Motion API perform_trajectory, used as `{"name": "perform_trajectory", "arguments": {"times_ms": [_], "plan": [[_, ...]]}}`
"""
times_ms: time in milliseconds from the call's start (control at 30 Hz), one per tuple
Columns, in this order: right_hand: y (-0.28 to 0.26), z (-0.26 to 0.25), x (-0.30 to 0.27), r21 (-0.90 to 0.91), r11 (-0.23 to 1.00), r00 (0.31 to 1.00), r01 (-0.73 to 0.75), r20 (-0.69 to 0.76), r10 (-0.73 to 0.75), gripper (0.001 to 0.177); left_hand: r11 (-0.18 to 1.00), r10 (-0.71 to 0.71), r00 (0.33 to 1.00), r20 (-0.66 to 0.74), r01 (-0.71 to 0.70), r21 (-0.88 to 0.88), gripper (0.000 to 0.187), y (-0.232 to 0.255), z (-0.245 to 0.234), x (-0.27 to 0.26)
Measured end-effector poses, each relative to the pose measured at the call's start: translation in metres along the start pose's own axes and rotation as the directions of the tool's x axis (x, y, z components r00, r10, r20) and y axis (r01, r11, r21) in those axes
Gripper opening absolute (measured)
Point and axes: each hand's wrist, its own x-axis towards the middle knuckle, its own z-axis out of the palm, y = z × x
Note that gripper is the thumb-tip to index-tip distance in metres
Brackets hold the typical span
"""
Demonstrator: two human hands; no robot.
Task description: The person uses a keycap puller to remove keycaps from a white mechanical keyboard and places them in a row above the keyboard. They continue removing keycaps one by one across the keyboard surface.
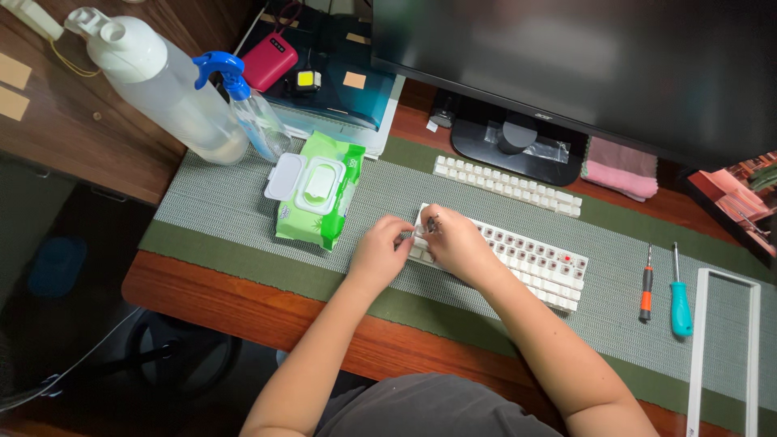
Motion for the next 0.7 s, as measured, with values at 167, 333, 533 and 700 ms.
{"name": "perform_trajectory", "arguments": {"times_ms": [167,333,533,700], "plan": [[-0.008,-0.018,-0.004,-0.021,0.979,0.967,-0.204,0.148,0.205,0.021,0.989,0.143,0.989,0.027,-0.144,0.027,0.04,0.004,0.008,-0.012],[0.008,-0.021,-0.009,0.016,0.998,0.991,-0.059,0.118,0.057,0.018,0.97,0.206,0.977,0.059,-0.212,0.12,0.052,-0.007,0.019,-0.014],[0.013,-0.009,-0.009,-0.174,0.982,0.994,0.069,0.101,-0.052,0.024,0.954,0.24,0.968,0.074,-0.249,0.167,0.054,-0.018,0.025,-0.016],[0.01,-0.013,-0.013,-0.134,0.979,0.987,0.156,-0.007,-0.159,0.021,0.96,0.217,0.974,0.069,-0.225,0.168,0.064,-0.015,0.023,-0.014]]}}
